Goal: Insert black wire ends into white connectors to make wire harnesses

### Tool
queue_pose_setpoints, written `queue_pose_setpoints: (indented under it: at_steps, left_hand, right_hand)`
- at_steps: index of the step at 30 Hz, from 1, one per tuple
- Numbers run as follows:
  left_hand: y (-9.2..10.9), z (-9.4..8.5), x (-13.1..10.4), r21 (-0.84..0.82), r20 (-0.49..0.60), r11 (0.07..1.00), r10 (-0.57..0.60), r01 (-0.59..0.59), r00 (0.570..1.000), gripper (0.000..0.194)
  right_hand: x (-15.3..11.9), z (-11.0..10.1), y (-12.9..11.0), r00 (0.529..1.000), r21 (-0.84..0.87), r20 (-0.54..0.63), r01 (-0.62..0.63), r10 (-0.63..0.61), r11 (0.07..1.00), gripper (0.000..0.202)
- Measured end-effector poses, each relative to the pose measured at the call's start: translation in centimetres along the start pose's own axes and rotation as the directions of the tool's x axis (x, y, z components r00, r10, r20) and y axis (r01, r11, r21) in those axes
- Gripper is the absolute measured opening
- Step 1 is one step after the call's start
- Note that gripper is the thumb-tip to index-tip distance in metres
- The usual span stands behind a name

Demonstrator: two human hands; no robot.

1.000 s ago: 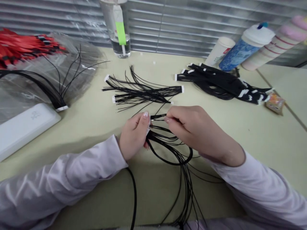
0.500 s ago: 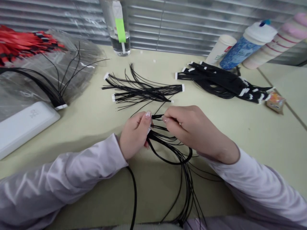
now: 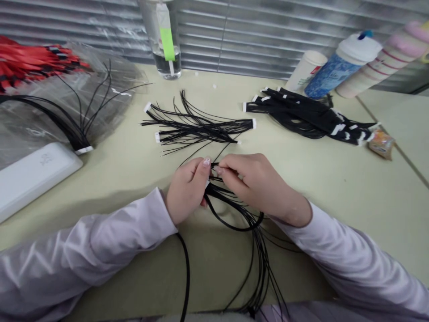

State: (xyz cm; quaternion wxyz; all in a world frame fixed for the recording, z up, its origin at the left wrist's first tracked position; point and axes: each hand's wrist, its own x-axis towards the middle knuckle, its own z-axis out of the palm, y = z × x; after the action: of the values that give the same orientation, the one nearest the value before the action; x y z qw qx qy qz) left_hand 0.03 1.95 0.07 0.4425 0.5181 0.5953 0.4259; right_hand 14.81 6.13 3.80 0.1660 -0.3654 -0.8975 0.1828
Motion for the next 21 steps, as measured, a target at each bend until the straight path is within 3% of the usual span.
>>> queue_pose_setpoints:
  at_steps: [10, 14, 18, 21]
  left_hand:
    - [0.1, -0.1, 0.1, -0.003, 0.016, 1.0, -0.002, 0.002, 1.0, 0.038]
    - [-0.1, 0.0, 0.3, -0.053, 0.0, 0.997, -0.052, 0.052, 0.999, 0.041]
    - [-0.5, -0.1, 0.6, -0.109, 0.008, 0.989, -0.1, 0.1, 0.995, 0.044]
    - [-0.6, -0.2, 0.8, -0.063, 0.064, 0.993, -0.092, 0.096, 0.994, 0.044]
  right_hand:
    - [0.2, 0.5, 0.1, 0.998, -0.03, -0.031, 0.045, -0.046, 0.999, 0.022]
    - [0.4, -0.3, 1.3, 0.993, -0.19, -0.101, 0.034, -0.054, 0.981, 0.014]
    - [0.8, -0.8, 4.0, 0.99, -0.462, -0.122, 0.01, -0.075, 0.887, 0.06]
    - [1.4, -0.3, 6.2, 0.977, -0.549, -0.173, 0.01, -0.125, 0.836, 0.056]
